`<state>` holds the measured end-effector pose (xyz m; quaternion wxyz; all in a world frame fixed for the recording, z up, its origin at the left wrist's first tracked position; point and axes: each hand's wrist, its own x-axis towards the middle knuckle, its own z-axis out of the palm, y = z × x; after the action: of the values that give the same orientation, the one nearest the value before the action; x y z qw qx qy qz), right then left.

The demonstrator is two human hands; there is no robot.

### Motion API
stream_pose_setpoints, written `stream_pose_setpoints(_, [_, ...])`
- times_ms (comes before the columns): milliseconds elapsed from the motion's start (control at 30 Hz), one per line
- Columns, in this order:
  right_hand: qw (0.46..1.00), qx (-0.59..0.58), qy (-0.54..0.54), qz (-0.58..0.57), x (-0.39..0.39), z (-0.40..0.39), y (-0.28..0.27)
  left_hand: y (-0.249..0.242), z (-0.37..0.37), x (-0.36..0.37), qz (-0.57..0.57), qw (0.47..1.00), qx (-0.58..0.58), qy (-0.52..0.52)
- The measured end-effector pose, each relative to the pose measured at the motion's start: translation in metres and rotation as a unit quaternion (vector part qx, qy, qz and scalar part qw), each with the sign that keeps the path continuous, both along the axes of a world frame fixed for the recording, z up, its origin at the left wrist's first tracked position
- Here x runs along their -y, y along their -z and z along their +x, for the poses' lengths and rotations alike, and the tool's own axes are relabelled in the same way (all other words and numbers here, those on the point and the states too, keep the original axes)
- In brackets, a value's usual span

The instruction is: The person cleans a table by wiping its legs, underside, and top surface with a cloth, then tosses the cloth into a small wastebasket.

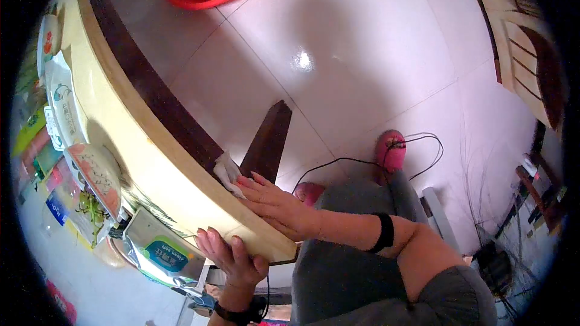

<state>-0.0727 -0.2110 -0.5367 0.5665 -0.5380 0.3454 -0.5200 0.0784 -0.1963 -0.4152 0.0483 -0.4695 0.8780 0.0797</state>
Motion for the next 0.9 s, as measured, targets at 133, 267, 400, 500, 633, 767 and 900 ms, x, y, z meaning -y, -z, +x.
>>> stream_pose_setpoints(133, [1.000,-0.010,-0.012,-0.014,0.031,-0.007,-0.003,0.000,-0.001,0.002,-0.008,1.000,-0.003,-0.001])
stream_pose_setpoints(267, [0.993,0.042,0.083,-0.067,0.088,0.008,0.005,0.001,-0.004,0.001,-0.009,1.000,-0.014,-0.006])
stream_pose_setpoints(400, [0.981,0.080,0.157,-0.077,0.154,0.021,0.003,0.003,0.002,0.001,-0.006,1.000,-0.014,-0.005])
stream_pose_setpoints(500, [0.990,0.086,0.108,-0.036,0.110,0.002,-0.008,0.002,0.000,0.004,0.002,1.000,-0.026,0.002])
stream_pose_setpoints(633, [0.994,0.032,0.108,0.008,0.033,-0.018,-0.020,0.003,-0.003,0.005,0.012,0.999,-0.032,-0.009])
stream_pose_setpoints(767, [0.912,0.180,0.012,0.369,0.008,-0.037,-0.047,-0.001,-0.005,0.005,0.026,0.999,-0.038,-0.019])
stream_pose_setpoints(900, [0.847,0.344,0.024,0.405,0.004,-0.038,-0.071,-0.016,-0.025,0.028,0.033,0.995,-0.075,-0.056])
